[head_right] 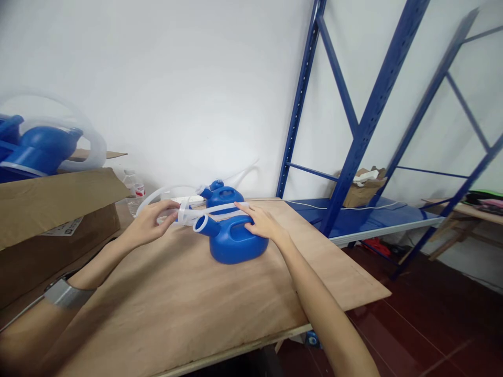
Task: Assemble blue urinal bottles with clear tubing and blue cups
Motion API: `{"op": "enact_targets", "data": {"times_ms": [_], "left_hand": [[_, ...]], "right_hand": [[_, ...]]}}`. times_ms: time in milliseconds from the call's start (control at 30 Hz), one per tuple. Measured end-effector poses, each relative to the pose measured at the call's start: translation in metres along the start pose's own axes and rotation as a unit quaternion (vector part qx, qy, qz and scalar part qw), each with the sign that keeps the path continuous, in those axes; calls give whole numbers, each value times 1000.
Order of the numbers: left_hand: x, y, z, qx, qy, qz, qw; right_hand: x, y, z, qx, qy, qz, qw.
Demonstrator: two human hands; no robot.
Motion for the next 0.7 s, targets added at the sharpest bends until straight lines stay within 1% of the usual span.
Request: {"op": "enact_targets", "data": {"times_ms": [67,200,267,367,433,533,600,700], "left_hand": [[2,1,4,9,23,-22,999],[4,9,4,-30,21,-56,998],[4,17,12,-44,36,-70,996],[0,30,30,-71,53,-88,992],[-5,39,36,-92,33,-100,990],[-12,47,35,-96,-11,-116,989],[-16,49,32,-76,-25,-125,989],[-20,48,26,-26,-29,-136,990]], "right_hand": [[-2,3,2,8,19,-10,1000],[-1,8,13,12,48,-5,999],[0,9,15,11,49,-6,999],[0,9,13,0,43,-11,999],[0,8,10,-11,35,-12,999],[1,10,14,-38,35,-2,999],[2,14,21,-79,33,10,996],[2,19,31,-156,12,27,987]]}}
Point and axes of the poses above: each hand's wrist, its own x-axis away from the middle knuckle, its own y-axis out of the palm, z = x × y, the point moved 10 cm from there along -x, towards the middle knuckle, and after that the axes turned 14 degrees about -z, right-handed, at the moved point
